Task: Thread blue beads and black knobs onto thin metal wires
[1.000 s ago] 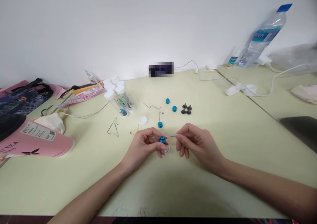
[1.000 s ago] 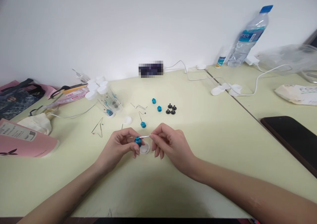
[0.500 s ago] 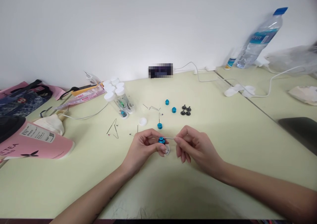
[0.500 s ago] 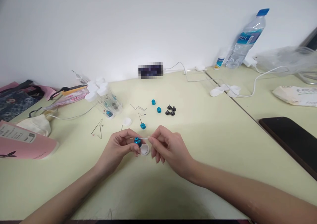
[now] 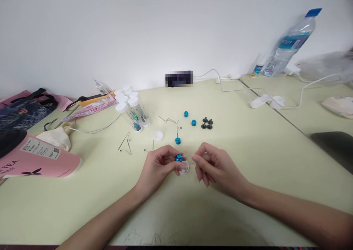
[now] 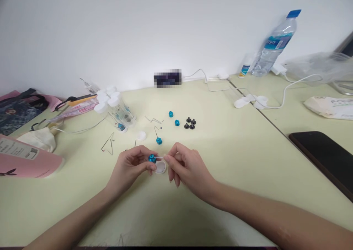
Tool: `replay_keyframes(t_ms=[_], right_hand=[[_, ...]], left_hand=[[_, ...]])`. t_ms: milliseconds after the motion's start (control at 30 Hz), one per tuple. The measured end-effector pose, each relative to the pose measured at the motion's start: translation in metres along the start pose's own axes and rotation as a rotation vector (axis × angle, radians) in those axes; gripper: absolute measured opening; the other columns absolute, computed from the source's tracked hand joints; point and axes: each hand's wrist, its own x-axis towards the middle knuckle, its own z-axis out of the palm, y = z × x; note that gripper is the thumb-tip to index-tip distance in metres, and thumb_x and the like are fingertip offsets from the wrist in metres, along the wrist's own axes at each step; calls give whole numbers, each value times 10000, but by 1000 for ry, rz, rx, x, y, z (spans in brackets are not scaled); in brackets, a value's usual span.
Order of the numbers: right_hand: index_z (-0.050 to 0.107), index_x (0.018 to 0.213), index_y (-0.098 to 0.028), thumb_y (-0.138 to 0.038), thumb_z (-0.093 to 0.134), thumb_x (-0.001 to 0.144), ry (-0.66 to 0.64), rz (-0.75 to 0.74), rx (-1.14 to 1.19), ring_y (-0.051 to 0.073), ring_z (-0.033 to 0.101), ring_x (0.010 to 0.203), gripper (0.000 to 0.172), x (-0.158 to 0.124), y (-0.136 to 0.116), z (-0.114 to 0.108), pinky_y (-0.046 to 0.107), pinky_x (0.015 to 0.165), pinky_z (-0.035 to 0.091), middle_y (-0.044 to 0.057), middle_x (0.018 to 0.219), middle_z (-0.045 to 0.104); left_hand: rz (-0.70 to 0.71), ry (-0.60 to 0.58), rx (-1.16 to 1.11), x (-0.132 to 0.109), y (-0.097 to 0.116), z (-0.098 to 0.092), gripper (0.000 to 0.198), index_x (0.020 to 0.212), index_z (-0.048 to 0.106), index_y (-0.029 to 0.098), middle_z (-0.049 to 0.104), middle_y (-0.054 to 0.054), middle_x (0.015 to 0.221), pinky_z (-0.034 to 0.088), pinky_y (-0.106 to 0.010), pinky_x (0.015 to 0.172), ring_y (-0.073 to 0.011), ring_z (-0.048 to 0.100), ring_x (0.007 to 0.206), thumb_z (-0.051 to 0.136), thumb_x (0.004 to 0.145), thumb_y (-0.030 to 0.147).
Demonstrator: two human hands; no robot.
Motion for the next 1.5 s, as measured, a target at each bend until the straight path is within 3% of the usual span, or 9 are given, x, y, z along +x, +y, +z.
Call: replay_keyframes(t_ms=[133,367,567,733,833,1067,1200,1333,1500], right_hand=[[449,794,-211,-384,408,960,-5,-44,-140,89,472,387,243,-2,2,-2,194,405,359,-39,532,588],[623,791,-258,-225,452,907,-85,-633,-776,148,559,637,210,-2,-2,-22,274,608,425,26,739,643],[569,1021,-210,-535,443,908,-41,-97,-62,157,582,703,366,8,-9,-14,268,624,459,51,853,621],[537,682,-156,-621,289,917,-288,393,400,64,312,401,577,10,-7,-16,201,409,227,-24,531,460],[525,687,-169,-542,465,891,-309,314,306,62,274,418,429,9,-11,-17,204,421,223,-46,546,425],[601,759,-253,-367,515,895,-22,-206,-424,148,489,590,197,5,-14,-19,260,524,386,-3,681,551],[616,964,-249,-437,610,834,-1,-124,-131,161,597,704,229,10,-11,-20,269,610,475,27,858,609],[639,843,-136,-578,316,931,-346,383,384,77,504,450,555,12,-9,-21,181,402,344,45,662,608],[604,751,-150,-465,501,907,-448,442,454,20,244,348,365,7,-12,-18,158,368,194,-51,515,479]], left_hand=[[56,-4,94,-3,2,-3,120,863,689,151,689,-27,690,541,-259,631,-137,639,607,656,806,251],[42,-226,212,-7,12,-4,200,856,689,150,654,-22,622,518,-247,600,-137,632,559,565,870,306],[416,-34,614,-9,12,-11,151,960,665,198,698,-50,849,498,-237,653,-146,643,716,541,876,175],[741,-99,808,-11,1,-17,313,1108,619,209,679,-102,1076,499,-303,788,-209,637,921,553,835,72],[726,-105,832,-10,0,-17,302,1109,621,216,678,-102,1081,497,-312,775,-215,636,904,548,842,95],[161,-169,539,-6,18,-9,192,864,675,200,659,-5,653,478,-211,557,-119,602,568,500,904,271],[439,-89,694,-9,11,-13,175,974,673,203,711,-58,851,512,-273,660,-173,654,726,523,885,184],[873,-135,916,-16,1,-23,384,1185,605,213,655,-130,1164,511,-389,831,-278,618,1022,554,828,80],[920,-172,978,-15,-1,-21,400,1216,573,165,643,-167,1167,513,-378,837,-274,610,1026,531,834,54]])
